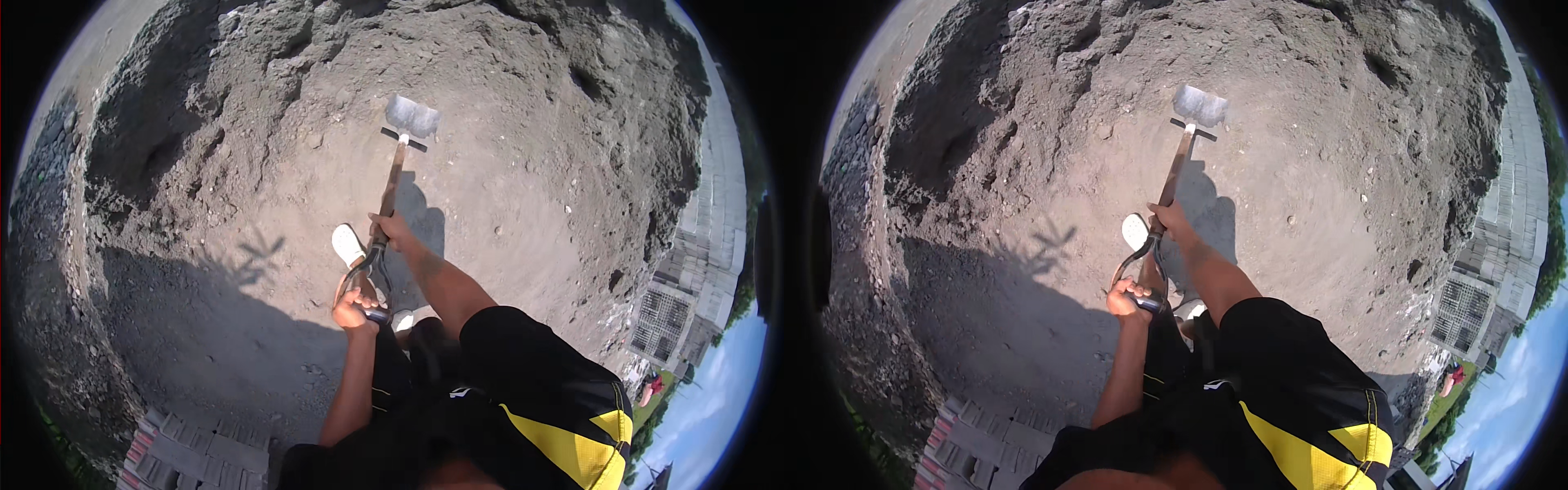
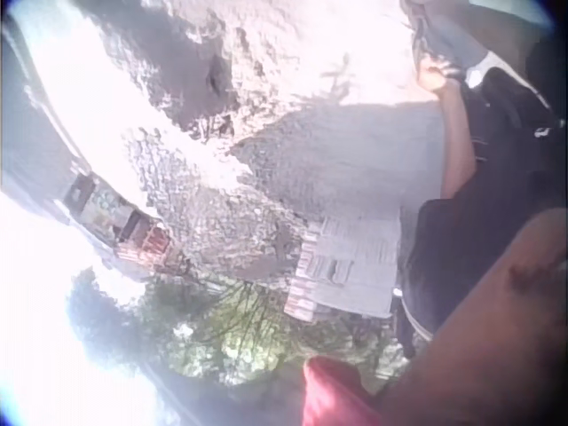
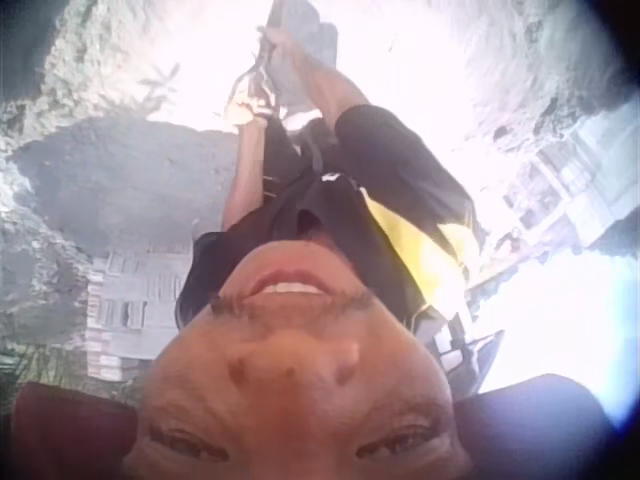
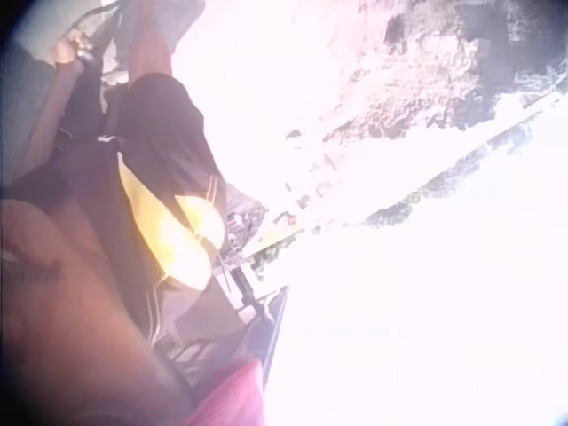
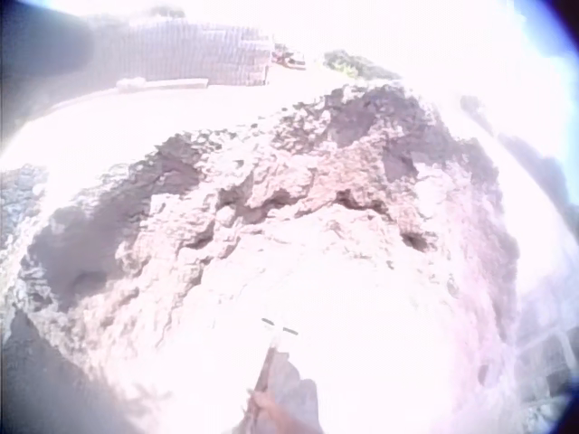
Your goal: The person uses a long-handled screed tool to level and smooth a large pile of wet concrete on the ground. The person repeatedly drags and pushes the tool across the surface to flatten it.
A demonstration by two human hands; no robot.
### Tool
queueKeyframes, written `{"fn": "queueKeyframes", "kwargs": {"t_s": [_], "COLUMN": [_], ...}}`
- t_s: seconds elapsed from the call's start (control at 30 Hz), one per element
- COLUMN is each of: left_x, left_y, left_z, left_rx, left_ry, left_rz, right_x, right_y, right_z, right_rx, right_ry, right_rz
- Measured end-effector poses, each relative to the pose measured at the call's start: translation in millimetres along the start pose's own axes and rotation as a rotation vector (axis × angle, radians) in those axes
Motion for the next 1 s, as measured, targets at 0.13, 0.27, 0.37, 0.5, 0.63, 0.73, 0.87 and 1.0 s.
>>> {"fn": "queueKeyframes", "kwargs": {"t_s": [0.13,0.27,0.37,0.5,0.63,0.73,0.87,1.0], "left_x": [-27,-18,1,-23,-82,-139,-98,-79], "left_y": [-55,-89,-108,-113,-100,-86,-111,-75], "left_z": [115,134,124,127,170,229,222,257], "left_rx": [0.015,-0.175,-0.066,-0.199,-0.342,-0.383,-0.264,-0.045], "left_ry": [0.045,0.071,0.305,0.336,0.254,0.232,0.318,0.394], "left_rz": [-0.144,0.055,0.012,-0.034,0.13,0.105,0.152,-0.009], "right_x": [5,26,35,57,65,49,46,4], "right_y": [-31,30,47,14,-29,-74,-66,-90], "right_z": [20,46,14,31,109,146,137,194], "right_rx": [0.131,-0.165,-0.335,0.069,0.003,0.069,-0.028,-0.152], "right_ry": [0.009,-0.063,0.108,0.551,0.553,0.606,0.531,0.1], "right_rz": [-0.189,-0.341,-0.354,-0.821,-0.682,-0.701,-0.549,-0.566]}}
Point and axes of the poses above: each hand's wrist, its own z-axis towards the middle knuckle, its own x-axis out of the back of the hand, y = z × x, the point moved 8 cm from there along z, towards the middle knuckle, and after that the axes turned 6 degrees about -x, right-handed, at the moved point
